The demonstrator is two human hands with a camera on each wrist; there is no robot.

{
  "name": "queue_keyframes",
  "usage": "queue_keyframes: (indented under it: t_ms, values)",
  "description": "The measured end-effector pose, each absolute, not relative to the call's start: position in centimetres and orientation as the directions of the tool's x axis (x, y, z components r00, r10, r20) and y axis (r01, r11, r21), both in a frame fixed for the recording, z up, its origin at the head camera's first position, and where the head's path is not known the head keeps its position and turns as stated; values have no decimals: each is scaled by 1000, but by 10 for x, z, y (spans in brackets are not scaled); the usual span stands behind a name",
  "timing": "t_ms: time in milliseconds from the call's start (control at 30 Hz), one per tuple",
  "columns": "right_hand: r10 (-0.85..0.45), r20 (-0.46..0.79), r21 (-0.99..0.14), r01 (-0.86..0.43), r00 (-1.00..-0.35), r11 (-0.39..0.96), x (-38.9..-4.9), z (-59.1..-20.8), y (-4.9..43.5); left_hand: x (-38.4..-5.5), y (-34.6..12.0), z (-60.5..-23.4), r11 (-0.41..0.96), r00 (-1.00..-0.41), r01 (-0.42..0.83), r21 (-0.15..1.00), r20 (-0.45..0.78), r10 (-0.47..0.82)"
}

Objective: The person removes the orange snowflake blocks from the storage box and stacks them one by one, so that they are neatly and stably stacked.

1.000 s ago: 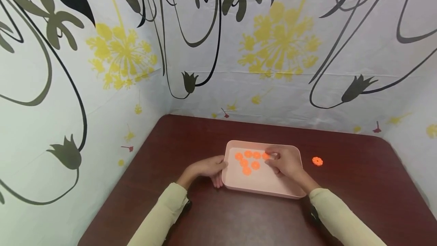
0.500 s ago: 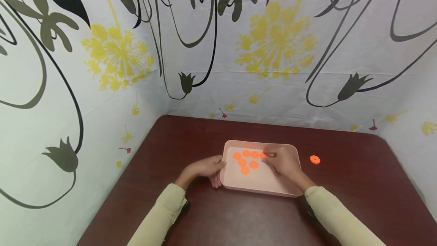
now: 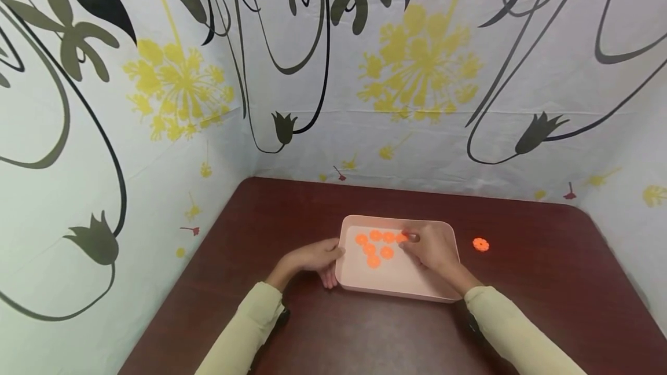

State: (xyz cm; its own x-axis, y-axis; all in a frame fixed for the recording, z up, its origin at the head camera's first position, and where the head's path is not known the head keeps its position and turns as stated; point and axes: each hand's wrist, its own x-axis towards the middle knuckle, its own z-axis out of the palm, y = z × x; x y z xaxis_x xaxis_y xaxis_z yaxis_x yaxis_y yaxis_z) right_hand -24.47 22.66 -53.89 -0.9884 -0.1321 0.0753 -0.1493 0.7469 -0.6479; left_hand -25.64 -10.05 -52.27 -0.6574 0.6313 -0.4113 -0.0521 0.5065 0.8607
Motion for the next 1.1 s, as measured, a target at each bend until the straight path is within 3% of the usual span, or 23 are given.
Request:
queue_keyframes:
  t_ms: [267,467,600,867,1100]
  values:
    - [-131,-2,-699,-92,-991,709,-247,-536,226,-255,-101,-521,500,-664,-57,864,-407,627]
    - [-119,-27,-678,-69,-993,732,-248,-531,233,-257,-99,-525,487,-662,-50,872,-394,638]
    - [-102,26,-626,-96,-994,773,-245,-526,237,-256,-99,-523,492,-661,-53,869,-400,635]
    - [-75,87,-630,-114,-993,768,-232,-513,254,-254,-100,-522,491,-658,-55,869,-401,637]
    - [-68,274,-545,-213,-959,811,-225,-507,286,-255,-102,-521,483,-648,-62,874,-403,647]
